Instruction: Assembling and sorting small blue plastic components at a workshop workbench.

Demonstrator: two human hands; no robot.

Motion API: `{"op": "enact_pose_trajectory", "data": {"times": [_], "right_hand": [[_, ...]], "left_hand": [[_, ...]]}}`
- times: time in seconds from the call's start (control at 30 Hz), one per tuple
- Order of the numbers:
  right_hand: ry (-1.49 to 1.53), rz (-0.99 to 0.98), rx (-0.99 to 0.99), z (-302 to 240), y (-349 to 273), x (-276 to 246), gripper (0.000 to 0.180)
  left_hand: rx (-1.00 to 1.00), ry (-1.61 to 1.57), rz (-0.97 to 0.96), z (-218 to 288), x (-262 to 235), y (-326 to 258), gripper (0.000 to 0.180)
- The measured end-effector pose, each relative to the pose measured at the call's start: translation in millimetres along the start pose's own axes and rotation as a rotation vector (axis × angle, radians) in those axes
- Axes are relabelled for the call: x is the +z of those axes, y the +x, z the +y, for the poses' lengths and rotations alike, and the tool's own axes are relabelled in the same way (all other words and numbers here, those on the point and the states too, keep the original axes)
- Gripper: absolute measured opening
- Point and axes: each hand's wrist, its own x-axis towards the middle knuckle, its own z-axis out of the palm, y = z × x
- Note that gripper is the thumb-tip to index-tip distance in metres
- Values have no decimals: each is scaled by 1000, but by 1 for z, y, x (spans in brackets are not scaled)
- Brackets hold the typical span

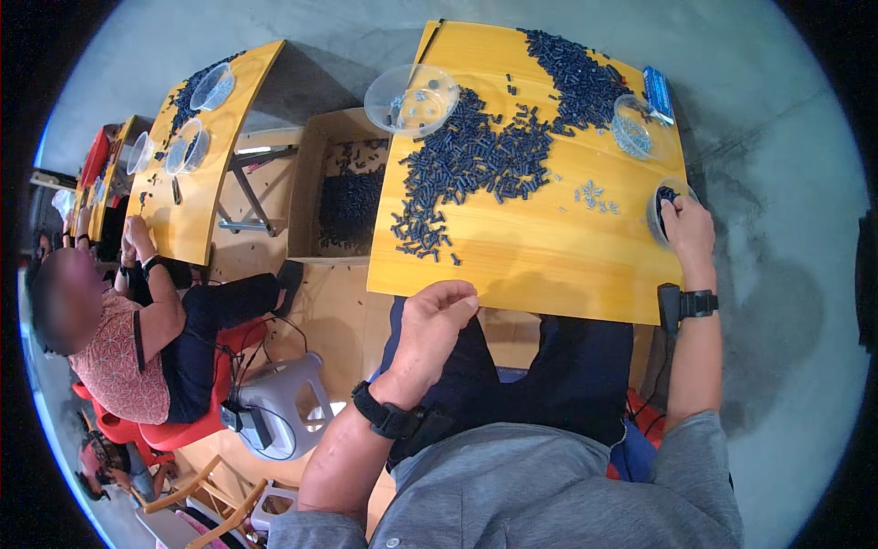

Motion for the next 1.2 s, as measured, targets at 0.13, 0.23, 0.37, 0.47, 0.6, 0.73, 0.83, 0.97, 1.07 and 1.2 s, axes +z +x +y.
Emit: {"op": "enact_pose_trajectory", "data": {"times": [0.13, 0.23, 0.37, 0.47, 0.6, 0.73, 0.83, 0.97, 1.07, 1.2], "right_hand": [[290, 85, -229, -23, -7, 24, 17], [580, -83, -342, -82, -25, 43, 11], [663, -153, -481, -144, -42, 61, 13], [570, -152, -497, -164, -47, 75, 15], [485, -150, -535, -179, -50, 80, 20], [405, -155, -536, -186, -49, 84, 22], [347, -125, -529, -188, -48, 89, 23], [337, -127, -534, -185, -48, 92, 22], [588, -152, -496, -187, -60, 81, 18], [1030, -338, -302, -198, -96, 46, 12]], "left_hand": [[14, 14, 3, -1, 0, 2, 20], [14, 25, 7, -2, -2, 2, 20], [-7, 8, 0, 3, 0, 0, 20], [6, 16, 18, 4, 0, 0, 20], [40, 31, 47, 2, 0, 0, 20], [38, 22, 52, 2, -1, 0, 19], [74, 18, 43, -1, -2, 2, 19], [68, 46, 50, -2, -2, 3, 19], [67, 37, 70, 1, -4, 3, 20], [77, -135, 108, 10, -1, 0, 22]]}}
